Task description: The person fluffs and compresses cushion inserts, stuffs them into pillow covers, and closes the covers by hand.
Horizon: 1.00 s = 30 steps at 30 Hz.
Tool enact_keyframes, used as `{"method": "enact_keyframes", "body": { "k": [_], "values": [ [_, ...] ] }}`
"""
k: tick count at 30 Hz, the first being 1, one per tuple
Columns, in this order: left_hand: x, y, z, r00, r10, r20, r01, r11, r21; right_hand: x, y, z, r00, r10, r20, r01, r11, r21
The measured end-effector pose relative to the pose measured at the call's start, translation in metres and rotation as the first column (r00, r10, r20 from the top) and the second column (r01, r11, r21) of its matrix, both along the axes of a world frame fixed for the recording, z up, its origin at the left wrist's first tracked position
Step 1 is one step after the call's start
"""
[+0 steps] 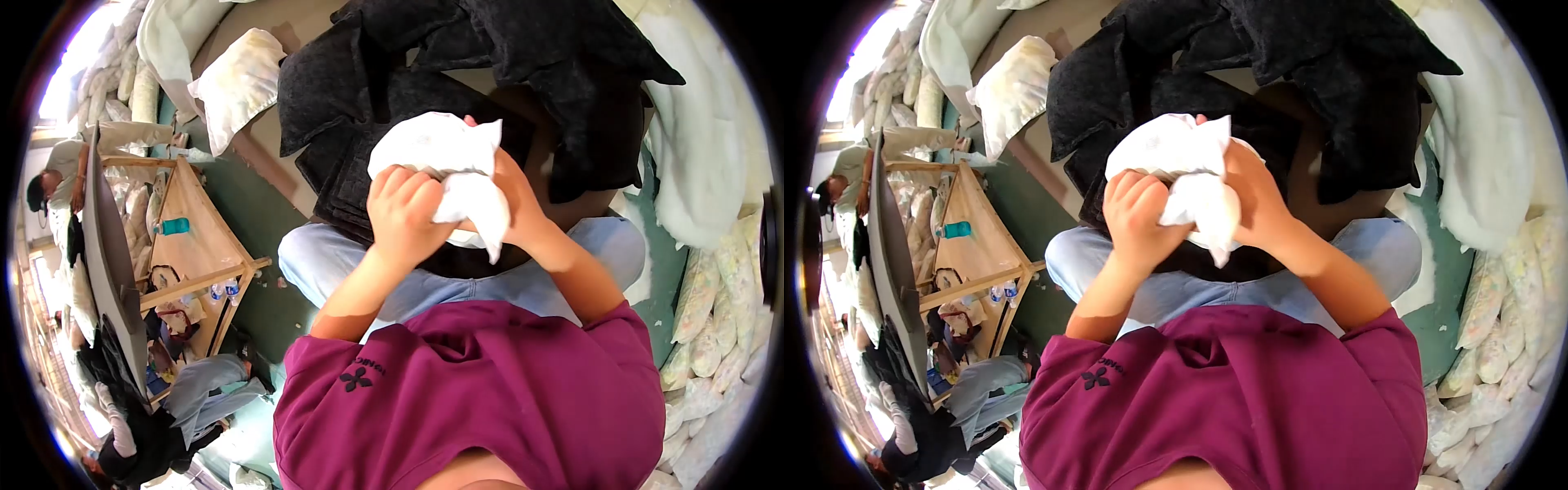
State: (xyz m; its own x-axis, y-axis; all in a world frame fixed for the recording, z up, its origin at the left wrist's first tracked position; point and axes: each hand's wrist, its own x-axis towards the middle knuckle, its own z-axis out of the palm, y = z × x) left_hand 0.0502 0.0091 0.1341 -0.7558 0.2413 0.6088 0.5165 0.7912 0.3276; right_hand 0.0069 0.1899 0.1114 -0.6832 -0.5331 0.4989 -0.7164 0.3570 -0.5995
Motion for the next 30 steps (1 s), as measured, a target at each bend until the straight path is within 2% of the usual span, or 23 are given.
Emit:
{"method": "enact_keyframes", "body": {
  "k": [2,3,4,5,6,7,8,10,12,13,16,17,19,21,22,23,24,25,26,28,30],
  "values": [
    [0.005,0.007,-0.014,0.974,0.016,-0.226,0.003,0.996,0.087,0.006,0.012,-0.01,0.898,0.096,0.43,0.06,0.94,-0.335],
    [0.001,0.007,-0.031,0.91,0.021,-0.415,0.058,0.982,0.177,0.011,0.022,-0.006,0.8,0.132,0.586,0.144,0.905,-0.4],
    [-0.006,0.006,-0.057,0.807,0.048,-0.589,0.128,0.959,0.253,0.006,0.03,-0.032,0.678,0.346,0.648,0.26,0.713,-0.652],
    [-0.007,-0.011,-0.091,0.826,-0.054,-0.56,0.185,0.966,0.181,0.003,0.039,-0.036,0.72,0.262,0.642,0.266,0.75,-0.605],
    [-0.011,-0.011,-0.099,0.89,-0.042,-0.454,0.176,0.95,0.257,0.001,0.047,-0.037,0.76,0.179,0.625,0.275,0.783,-0.558],
    [-0.011,-0.018,-0.114,0.964,-0.076,-0.255,0.145,0.954,0.263,0.001,0.055,-0.028,0.685,0.186,0.704,0.357,0.757,-0.547],
    [-0.01,-0.024,-0.128,0.993,-0.11,-0.044,0.117,0.958,0.26,-0.003,0.065,-0.033,0.647,0.266,0.714,0.387,0.692,-0.609],
    [-0.007,-0.025,-0.141,0.96,-0.261,0.101,0.241,0.954,0.176,-0.004,0.11,-0.073,0.655,0.204,0.728,0.36,0.762,-0.538],
    [-0.002,-0.017,-0.159,0.902,-0.414,0.121,0.399,0.907,0.131,0.002,0.135,-0.086,0.623,0.176,0.762,0.411,0.756,-0.51],
    [0.0,-0.014,-0.163,0.896,-0.422,0.139,0.421,0.906,0.036,0.005,0.143,-0.088,0.6,0.185,0.778,0.449,0.727,-0.519],
    [-0.007,-0.014,-0.164,0.877,-0.465,0.121,0.479,0.867,-0.134,-0.005,0.159,-0.127,0.56,0.37,0.742,0.502,0.561,-0.659],
    [-0.01,-0.016,-0.169,0.87,-0.479,0.117,0.492,0.837,-0.239,-0.006,0.162,-0.14,0.547,0.43,0.718,0.522,0.495,-0.695],
    [-0.02,-0.014,-0.17,0.811,-0.562,0.162,0.577,0.723,-0.38,-0.005,0.145,-0.105,0.467,0.498,0.731,0.515,0.518,-0.682],
    [-0.032,-0.009,-0.186,0.777,-0.582,0.239,0.612,0.609,-0.505,-0.002,0.114,-0.062,0.584,0.294,0.757,0.376,0.728,-0.573],
    [-0.036,-0.002,-0.16,0.808,-0.523,0.272,0.568,0.566,-0.598,0.0,0.099,-0.04,0.648,0.19,0.737,0.321,0.81,-0.49],
    [-0.04,0.003,-0.135,0.608,-0.544,0.579,0.694,0.718,-0.055,0.005,0.089,-0.023,0.652,0.183,0.736,0.3,0.829,-0.472],
    [-0.043,0.008,-0.111,0.358,-0.674,0.646,0.45,0.731,0.513,0.01,0.081,-0.012,0.654,0.175,0.736,0.281,0.848,-0.45],
    [-0.043,0.013,-0.103,0.307,-0.754,0.58,0.298,0.655,0.694,0.016,0.074,-0.001,0.529,0.203,0.824,0.39,0.805,-0.448],
    [-0.043,0.014,-0.099,0.352,-0.761,0.545,0.374,0.649,0.663,0.018,0.073,0.004,0.681,0.151,0.716,0.221,0.89,-0.398],
    [-0.043,0.023,-0.097,0.509,-0.742,0.437,0.601,0.67,0.436,0.02,0.07,0.021,0.911,0.125,0.392,-0.036,0.973,-0.227],
    [-0.048,0.037,-0.112,0.621,-0.726,0.294,0.707,0.681,0.191,0.017,0.067,0.038,0.979,0.205,0.001,-0.205,0.979,-0.021]
  ]
}}
